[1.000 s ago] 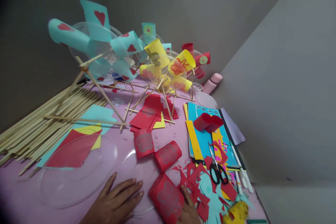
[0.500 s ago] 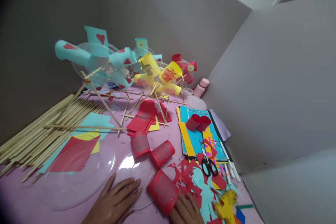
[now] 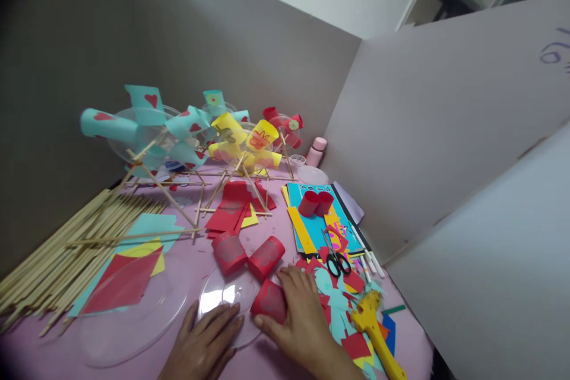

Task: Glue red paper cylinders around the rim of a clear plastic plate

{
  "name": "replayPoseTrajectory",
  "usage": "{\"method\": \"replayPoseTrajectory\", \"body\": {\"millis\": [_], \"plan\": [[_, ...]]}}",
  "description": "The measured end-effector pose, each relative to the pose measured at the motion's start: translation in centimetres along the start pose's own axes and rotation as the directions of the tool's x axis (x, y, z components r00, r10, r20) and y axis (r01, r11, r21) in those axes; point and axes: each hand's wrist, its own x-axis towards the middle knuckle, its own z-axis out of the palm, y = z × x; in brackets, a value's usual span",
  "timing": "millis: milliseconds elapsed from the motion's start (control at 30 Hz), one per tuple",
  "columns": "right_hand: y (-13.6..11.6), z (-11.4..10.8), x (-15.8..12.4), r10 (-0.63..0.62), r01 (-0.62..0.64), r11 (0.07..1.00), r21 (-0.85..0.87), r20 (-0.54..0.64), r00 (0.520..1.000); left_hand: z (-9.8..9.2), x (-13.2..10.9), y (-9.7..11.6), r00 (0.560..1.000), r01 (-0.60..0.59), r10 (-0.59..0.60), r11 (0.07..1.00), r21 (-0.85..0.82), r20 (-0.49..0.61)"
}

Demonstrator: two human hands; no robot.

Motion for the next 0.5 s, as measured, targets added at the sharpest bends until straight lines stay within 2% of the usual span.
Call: {"method": "replayPoseTrajectory", "body": {"millis": [100, 233, 367, 500], "plan": [[-1.7, 0.0, 1.1, 0.059, -0.058, 0.998, -0.011, 0.084, 0.995, 0.4, -0.2, 0.3, 0.999, 0.044, -0.044, 0.999, -0.007, -0.027], [-2.6, -0.3, 1.5, 0.099, -0.099, 0.995, -0.012, 0.138, 0.985, 0.8, -0.4, 0.3, 0.998, 0.027, -0.028, 0.999, -0.019, -0.052], [-2.8, -0.5, 1.5, 0.1, -0.097, 0.995, -0.025, 0.136, 0.986, 1.2, -0.4, 0.0, 0.997, 0.016, -0.016, 1.0, -0.007, -0.07], [-1.7, -0.6, 1.2, 0.084, -0.081, 0.996, -0.046, 0.08, 0.993, 1.0, -0.2, -0.7, 0.995, -0.033, 0.04, 0.997, 0.069, -0.096]]}}
